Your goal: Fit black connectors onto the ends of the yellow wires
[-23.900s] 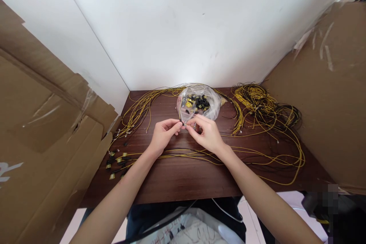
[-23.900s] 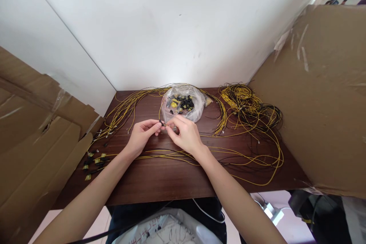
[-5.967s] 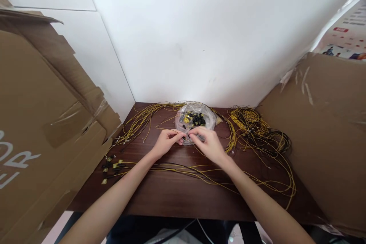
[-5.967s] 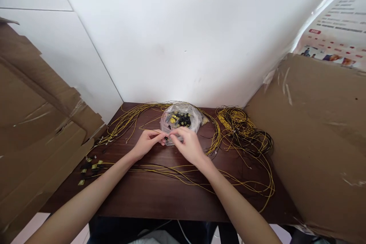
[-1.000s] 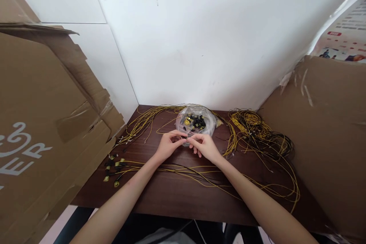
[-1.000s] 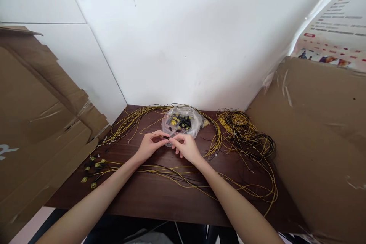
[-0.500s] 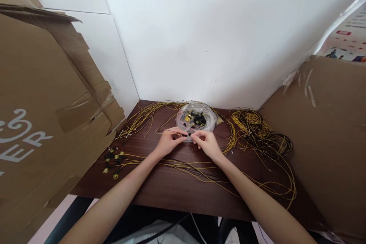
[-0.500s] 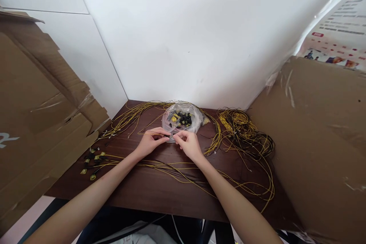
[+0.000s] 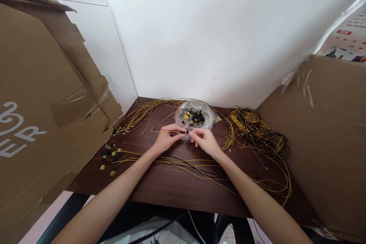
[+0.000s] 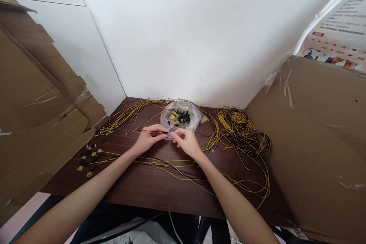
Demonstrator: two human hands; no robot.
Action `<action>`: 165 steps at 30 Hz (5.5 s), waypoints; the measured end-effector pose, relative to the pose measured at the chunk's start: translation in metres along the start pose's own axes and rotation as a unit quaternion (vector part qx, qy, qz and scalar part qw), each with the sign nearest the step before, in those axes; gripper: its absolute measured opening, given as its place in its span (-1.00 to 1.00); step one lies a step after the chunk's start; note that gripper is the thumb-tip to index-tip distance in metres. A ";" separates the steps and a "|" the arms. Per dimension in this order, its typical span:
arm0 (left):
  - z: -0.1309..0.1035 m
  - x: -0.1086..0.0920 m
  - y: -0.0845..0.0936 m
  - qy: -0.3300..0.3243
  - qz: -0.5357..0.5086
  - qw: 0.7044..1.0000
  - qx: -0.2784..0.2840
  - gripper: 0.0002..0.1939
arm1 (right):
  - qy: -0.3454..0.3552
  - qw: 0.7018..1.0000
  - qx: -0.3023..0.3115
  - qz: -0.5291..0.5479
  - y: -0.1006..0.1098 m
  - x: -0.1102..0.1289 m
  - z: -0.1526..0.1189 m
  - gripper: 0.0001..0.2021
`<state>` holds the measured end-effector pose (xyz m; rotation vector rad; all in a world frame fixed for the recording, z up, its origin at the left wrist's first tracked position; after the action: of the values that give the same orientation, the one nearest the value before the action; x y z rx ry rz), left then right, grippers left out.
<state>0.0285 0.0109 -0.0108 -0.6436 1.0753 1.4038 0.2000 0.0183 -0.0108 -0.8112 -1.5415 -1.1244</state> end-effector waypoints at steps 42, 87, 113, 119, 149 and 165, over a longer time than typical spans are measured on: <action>0.000 -0.004 0.000 0.026 -0.022 0.999 -0.014 -0.79 | 0.032 0.993 -0.038 -0.108 0.008 0.009 -0.006 -0.73; -0.001 -0.008 -0.003 -0.019 0.041 0.999 0.013 -0.70 | 0.059 0.987 -0.060 -0.140 -0.002 0.004 -0.009 -0.75; -0.002 -0.008 -0.006 -0.032 0.071 0.997 0.028 -0.61 | 0.165 0.939 -0.139 -0.268 -0.008 0.016 -0.020 -0.92; 0.000 -0.006 -0.005 0.007 0.008 1.000 0.007 -0.55 | 0.169 0.943 -0.142 -0.249 -0.006 0.016 -0.019 -0.93; -0.001 -0.011 -0.008 -0.021 0.027 0.999 0.027 -0.64 | 0.198 0.930 -0.145 -0.274 -0.010 0.017 -0.022 -0.96; -0.001 -0.013 -0.008 -0.020 0.031 0.998 0.054 -0.67 | 0.198 0.928 -0.145 -0.279 -0.007 0.017 -0.021 -0.94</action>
<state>0.0379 0.0034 -0.0010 -0.5056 1.1401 1.3952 0.1966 -0.0046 0.0051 -0.2892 -1.3012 -1.8413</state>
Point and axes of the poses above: each hand's wrist, its own z-axis towards the middle knuckle, its own y-axis out of the back of the hand, x = y × z, the point moved 2 cm from there along z, towards the middle knuckle, and after that the axes turned 7 degrees about -y, right-handed, at the moved point
